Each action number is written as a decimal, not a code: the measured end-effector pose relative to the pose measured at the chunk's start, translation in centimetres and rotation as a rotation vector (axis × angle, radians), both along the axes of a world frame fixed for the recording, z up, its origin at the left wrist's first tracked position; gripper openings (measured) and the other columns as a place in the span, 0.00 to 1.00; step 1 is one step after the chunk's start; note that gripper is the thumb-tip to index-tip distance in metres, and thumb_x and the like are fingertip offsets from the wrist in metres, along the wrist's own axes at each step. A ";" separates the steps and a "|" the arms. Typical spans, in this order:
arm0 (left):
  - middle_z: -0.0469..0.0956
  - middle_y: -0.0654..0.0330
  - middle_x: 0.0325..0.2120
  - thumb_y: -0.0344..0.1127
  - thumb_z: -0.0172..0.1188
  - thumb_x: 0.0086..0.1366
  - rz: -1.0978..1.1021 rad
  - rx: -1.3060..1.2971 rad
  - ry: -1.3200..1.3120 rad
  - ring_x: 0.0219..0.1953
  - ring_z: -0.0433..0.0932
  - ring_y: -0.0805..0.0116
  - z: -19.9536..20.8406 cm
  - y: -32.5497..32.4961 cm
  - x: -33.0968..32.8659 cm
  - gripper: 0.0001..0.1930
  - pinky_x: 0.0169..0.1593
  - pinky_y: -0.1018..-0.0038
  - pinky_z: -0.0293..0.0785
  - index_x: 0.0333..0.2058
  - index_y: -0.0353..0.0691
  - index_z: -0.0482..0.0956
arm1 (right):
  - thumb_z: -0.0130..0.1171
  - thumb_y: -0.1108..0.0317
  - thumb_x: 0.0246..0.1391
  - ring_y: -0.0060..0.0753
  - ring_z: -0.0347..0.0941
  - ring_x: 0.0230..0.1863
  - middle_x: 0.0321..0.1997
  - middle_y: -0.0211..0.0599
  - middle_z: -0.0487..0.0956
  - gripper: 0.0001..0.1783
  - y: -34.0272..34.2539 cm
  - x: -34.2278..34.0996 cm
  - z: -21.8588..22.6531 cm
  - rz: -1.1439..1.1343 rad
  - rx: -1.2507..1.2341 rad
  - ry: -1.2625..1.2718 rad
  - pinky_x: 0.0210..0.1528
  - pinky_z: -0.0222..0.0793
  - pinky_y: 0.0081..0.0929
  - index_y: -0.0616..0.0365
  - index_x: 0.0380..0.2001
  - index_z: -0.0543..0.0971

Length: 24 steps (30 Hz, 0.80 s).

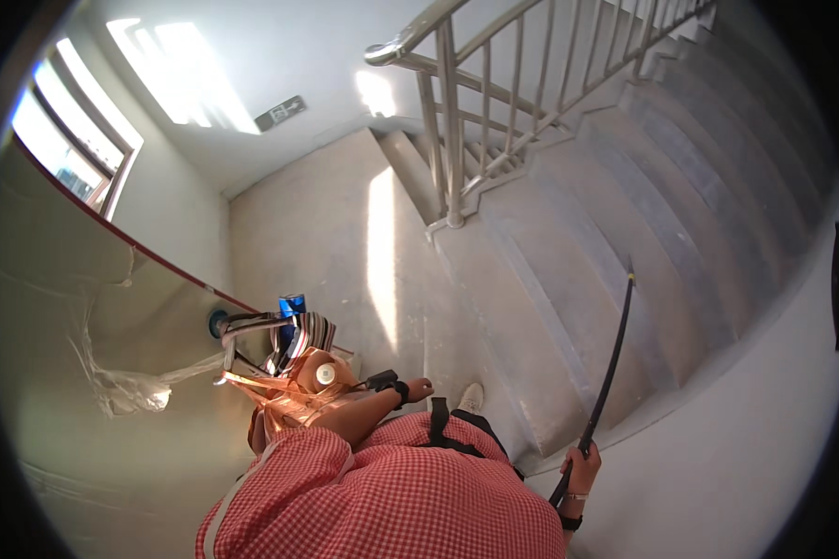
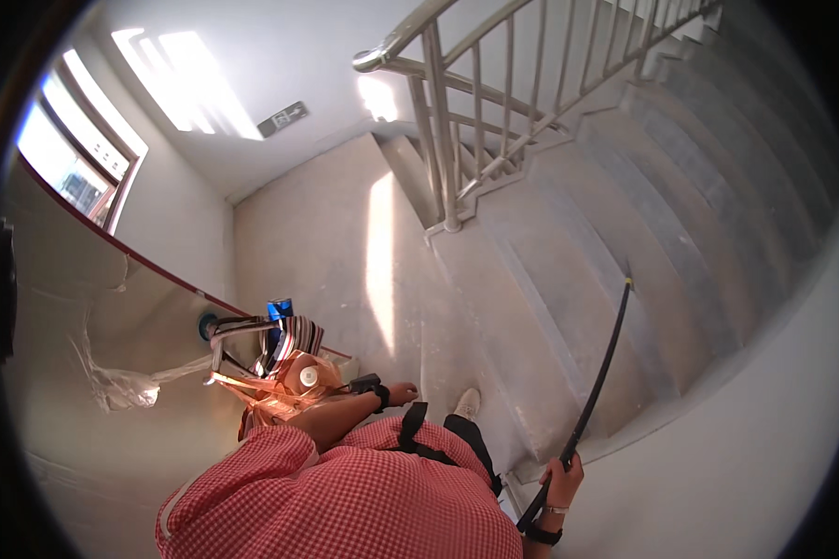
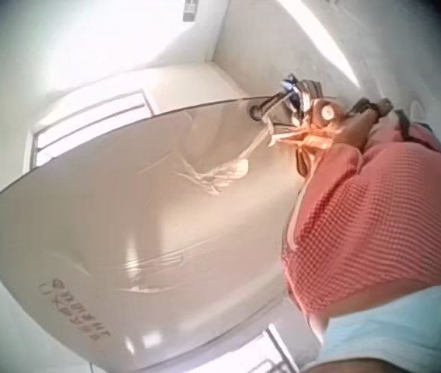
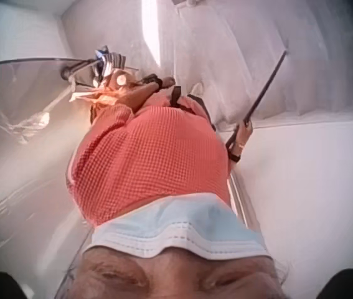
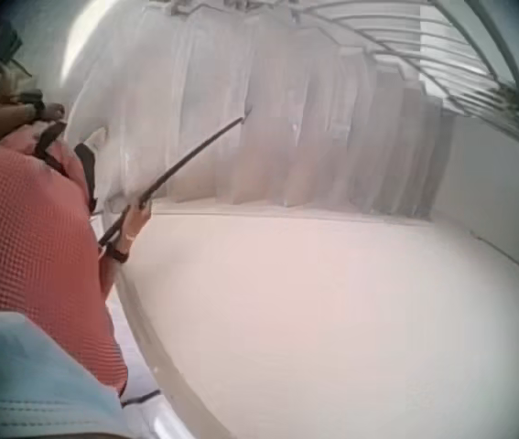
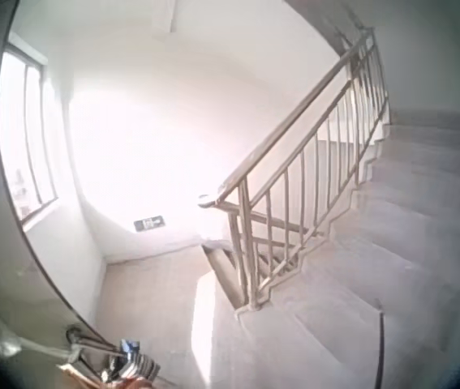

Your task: Scraping residue or dirt from the floor and stairs using a long-handled scraper tool.

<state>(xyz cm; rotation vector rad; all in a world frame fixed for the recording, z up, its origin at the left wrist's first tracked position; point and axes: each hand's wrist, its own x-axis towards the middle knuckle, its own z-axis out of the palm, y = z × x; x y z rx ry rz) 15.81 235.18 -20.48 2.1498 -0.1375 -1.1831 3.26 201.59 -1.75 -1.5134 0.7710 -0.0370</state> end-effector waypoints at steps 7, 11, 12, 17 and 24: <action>0.68 0.49 0.31 0.43 0.43 0.47 0.289 0.171 -0.105 0.36 0.66 0.55 0.2 1.2 4.2 0.18 0.40 0.69 0.60 0.32 0.36 0.68 | 0.44 0.75 0.32 0.19 0.55 0.04 0.08 0.28 0.60 0.06 -3.7 8.7 -1.3 0.088 -0.001 0.022 0.05 0.50 0.13 0.60 0.20 0.62; 0.69 0.50 0.30 0.42 0.43 0.46 0.186 0.080 -0.107 0.35 0.66 0.56 -0.3 -0.9 5.5 0.17 0.39 0.70 0.61 0.30 0.36 0.69 | 0.43 0.76 0.30 0.20 0.55 0.04 0.06 0.28 0.59 0.04 -4.7 9.8 -2.3 0.063 -0.047 0.066 0.05 0.50 0.14 0.60 0.15 0.60; 0.69 0.50 0.29 0.42 0.43 0.46 0.186 0.047 -0.120 0.35 0.67 0.57 -0.9 -1.2 6.1 0.16 0.39 0.70 0.61 0.29 0.36 0.69 | 0.43 0.76 0.30 0.20 0.55 0.04 0.06 0.28 0.59 0.04 -4.7 10.0 -2.3 0.029 -0.069 0.097 0.05 0.50 0.14 0.59 0.15 0.60; 0.71 0.57 0.21 0.39 0.44 0.48 0.445 -0.116 0.041 0.25 0.70 0.70 -4.0 0.6 8.6 0.14 0.31 0.77 0.65 0.29 0.34 0.69 | 0.45 0.76 0.31 0.19 0.57 0.05 0.07 0.28 0.61 0.08 -3.4 12.0 -2.9 0.108 -0.137 0.093 0.06 0.53 0.15 0.63 0.22 0.63; 0.69 0.56 0.22 0.38 0.44 0.50 0.272 -0.147 0.288 0.21 0.69 0.71 -4.6 -1.2 18.9 0.16 0.24 0.78 0.66 0.34 0.33 0.64 | 0.45 0.74 0.34 0.19 0.57 0.05 0.08 0.28 0.62 0.13 0.0 13.2 -3.8 -0.101 0.014 0.160 0.06 0.53 0.15 0.64 0.30 0.64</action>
